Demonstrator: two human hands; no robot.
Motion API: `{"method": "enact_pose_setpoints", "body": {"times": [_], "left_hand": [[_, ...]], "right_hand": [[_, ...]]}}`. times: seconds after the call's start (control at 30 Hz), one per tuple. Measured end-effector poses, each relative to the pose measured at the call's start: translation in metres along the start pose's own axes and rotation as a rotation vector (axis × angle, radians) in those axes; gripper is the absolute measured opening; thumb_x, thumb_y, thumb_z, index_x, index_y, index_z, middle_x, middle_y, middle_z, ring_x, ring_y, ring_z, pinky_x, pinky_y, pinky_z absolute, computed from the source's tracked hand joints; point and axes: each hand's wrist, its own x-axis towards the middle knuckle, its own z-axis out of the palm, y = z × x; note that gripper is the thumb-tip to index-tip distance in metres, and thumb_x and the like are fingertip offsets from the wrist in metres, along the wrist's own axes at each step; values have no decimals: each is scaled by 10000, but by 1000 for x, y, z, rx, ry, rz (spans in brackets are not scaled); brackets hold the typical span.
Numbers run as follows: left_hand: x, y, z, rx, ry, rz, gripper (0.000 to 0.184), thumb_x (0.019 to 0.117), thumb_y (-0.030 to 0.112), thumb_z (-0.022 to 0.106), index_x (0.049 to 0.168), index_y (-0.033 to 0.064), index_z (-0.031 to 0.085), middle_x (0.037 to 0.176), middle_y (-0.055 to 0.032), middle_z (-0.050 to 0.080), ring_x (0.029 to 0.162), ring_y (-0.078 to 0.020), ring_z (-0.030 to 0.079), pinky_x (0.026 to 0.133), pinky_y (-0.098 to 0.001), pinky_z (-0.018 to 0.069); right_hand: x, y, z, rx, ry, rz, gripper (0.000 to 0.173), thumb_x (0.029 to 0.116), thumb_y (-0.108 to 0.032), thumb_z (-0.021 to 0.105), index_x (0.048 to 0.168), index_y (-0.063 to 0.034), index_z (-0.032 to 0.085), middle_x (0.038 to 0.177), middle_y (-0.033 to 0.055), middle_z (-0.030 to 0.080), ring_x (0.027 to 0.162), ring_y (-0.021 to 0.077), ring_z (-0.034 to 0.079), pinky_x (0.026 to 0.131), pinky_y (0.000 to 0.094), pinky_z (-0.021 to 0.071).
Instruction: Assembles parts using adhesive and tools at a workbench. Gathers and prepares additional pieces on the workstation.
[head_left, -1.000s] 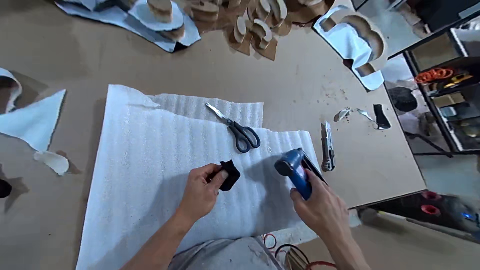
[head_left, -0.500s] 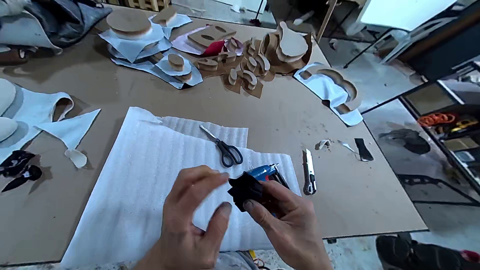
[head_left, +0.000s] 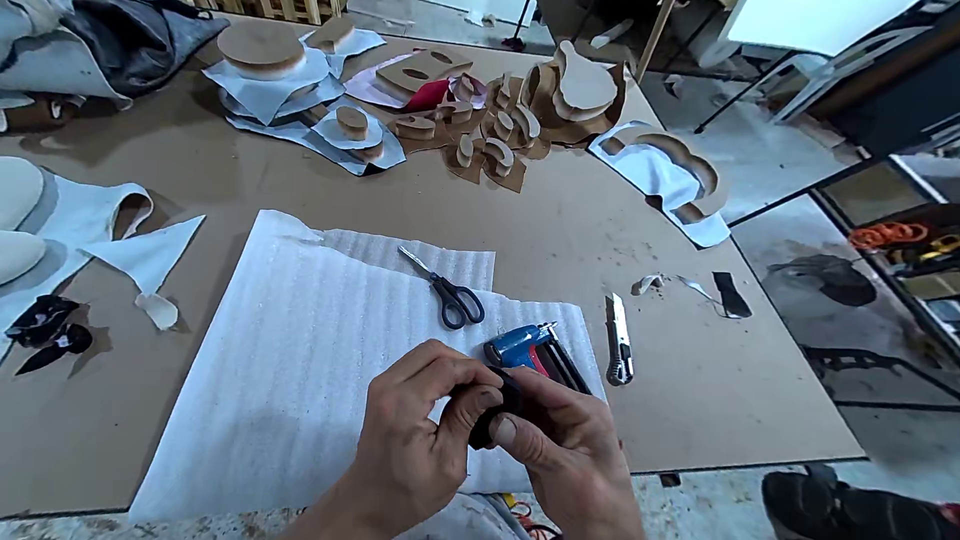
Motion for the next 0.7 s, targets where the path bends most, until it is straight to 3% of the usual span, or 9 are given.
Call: {"method": "enact_pose_setpoints", "body": {"times": [0.1,0.2,0.3,0.37,0.47,0.53,0.63,0.7], "left_hand": [[-3,-13,2,-20,22,-140,174,1002,287,669,967,148,767,1005,37,655,846,-40,634,717,-194,567],[-11,-40,-5,82,6,-266,138,988,261,681,973,177,791,1137,32,676,850,-46,677,690,-218,613],[-19,-85,-16,176,-60,-310,123,979,230,684,993,175,793,1094,63,731,924,-38,705,765,-241,625],[-29,-114,-18,248,-82,-328,124,970,211,689,996,163,800,1084,58,745,955,-31,707,822,-256,618],[-55,-147,-11,371,-102,-316,136,963,220,681,982,159,802,1036,47,744,964,-46,701,852,-285,607],[-69,-154,0,466,-85,-256,155,959,240,679,985,168,814,994,36,746,936,-77,697,824,-286,593],[-74,-155,7,553,-75,-191,170,957,244,673,997,163,817,931,16,746,883,-110,692,778,-273,576],[-72,-158,6,573,-64,-181,183,965,260,668,996,158,817,916,10,751,881,-105,700,768,-259,582]], "right_hand": [[4,22,1,63,43,69,297,934,-216,749,1112,21,737,973,96,751,849,117,716,774,295,619],[16,58,2,76,78,250,282,906,-173,761,1135,-11,745,1044,115,722,878,157,702,817,332,611],[32,102,3,87,93,463,313,900,-69,722,1210,-29,729,1162,129,701,967,209,702,901,377,603],[40,125,6,33,115,572,290,916,14,692,1203,-23,715,1117,125,718,967,208,703,893,372,600],[44,143,5,-469,45,607,265,895,4,722,1136,-105,742,1015,25,761,873,134,733,810,343,626],[38,129,2,-876,-19,525,274,913,-87,709,1179,-146,739,1007,6,762,865,149,735,799,412,616],[6,92,-25,-1290,161,270,284,928,-210,715,1200,-133,737,1062,93,717,852,252,725,688,471,622],[-16,76,-55,-1425,299,321,484,883,-290,747,1316,-87,671,1179,245,643,995,439,660,733,613,553]]}}
